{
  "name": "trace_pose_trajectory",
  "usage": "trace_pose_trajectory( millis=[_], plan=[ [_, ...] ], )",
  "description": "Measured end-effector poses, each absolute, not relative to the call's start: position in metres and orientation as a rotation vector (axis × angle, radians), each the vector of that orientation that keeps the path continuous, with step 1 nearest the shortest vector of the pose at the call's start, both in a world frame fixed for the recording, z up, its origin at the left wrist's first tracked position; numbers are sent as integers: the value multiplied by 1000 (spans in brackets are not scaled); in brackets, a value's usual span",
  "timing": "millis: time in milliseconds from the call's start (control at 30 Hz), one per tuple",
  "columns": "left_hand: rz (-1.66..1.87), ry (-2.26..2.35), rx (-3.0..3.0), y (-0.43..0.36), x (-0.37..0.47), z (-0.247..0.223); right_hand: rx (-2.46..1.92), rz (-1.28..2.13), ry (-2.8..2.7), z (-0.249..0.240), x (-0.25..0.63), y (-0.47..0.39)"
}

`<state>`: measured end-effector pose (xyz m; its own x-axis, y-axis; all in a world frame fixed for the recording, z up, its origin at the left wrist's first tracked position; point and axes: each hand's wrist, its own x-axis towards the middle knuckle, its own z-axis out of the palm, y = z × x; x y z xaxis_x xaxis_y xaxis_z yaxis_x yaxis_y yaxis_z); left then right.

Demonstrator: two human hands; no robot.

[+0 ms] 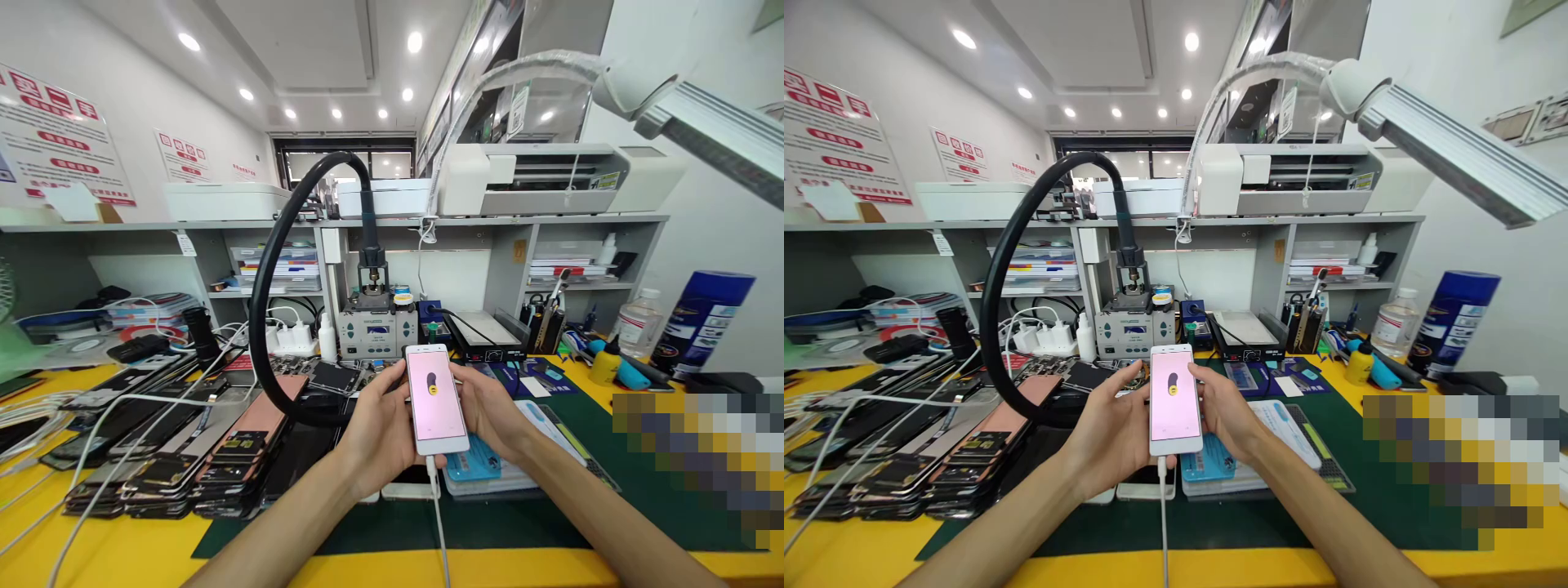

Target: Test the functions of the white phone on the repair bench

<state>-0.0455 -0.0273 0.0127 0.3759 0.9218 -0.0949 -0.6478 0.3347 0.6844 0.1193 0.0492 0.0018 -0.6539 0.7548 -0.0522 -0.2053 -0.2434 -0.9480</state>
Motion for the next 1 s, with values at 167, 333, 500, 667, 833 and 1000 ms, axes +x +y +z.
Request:
trace_pose_trajectory(
  millis=[167,333,500,667,833,1000],
  plan=[
    [1143,524,616,-30,-50,19,-738,1382,-1443,11,136,72],
    [1171,564,637,-28,-55,19,-956,536,-1002,19,186,123],
    [1153,592,643,-29,-53,20,-1301,257,-803,13,243,166],
    [1151,623,650,-31,-52,22,-1599,282,-787,-2,269,183],
    [1140,610,650,-30,-54,19,-1826,297,-909,-11,273,195],
    [1147,610,653,-31,-55,18,-2007,312,-1117,-17,272,207]
  ],
)
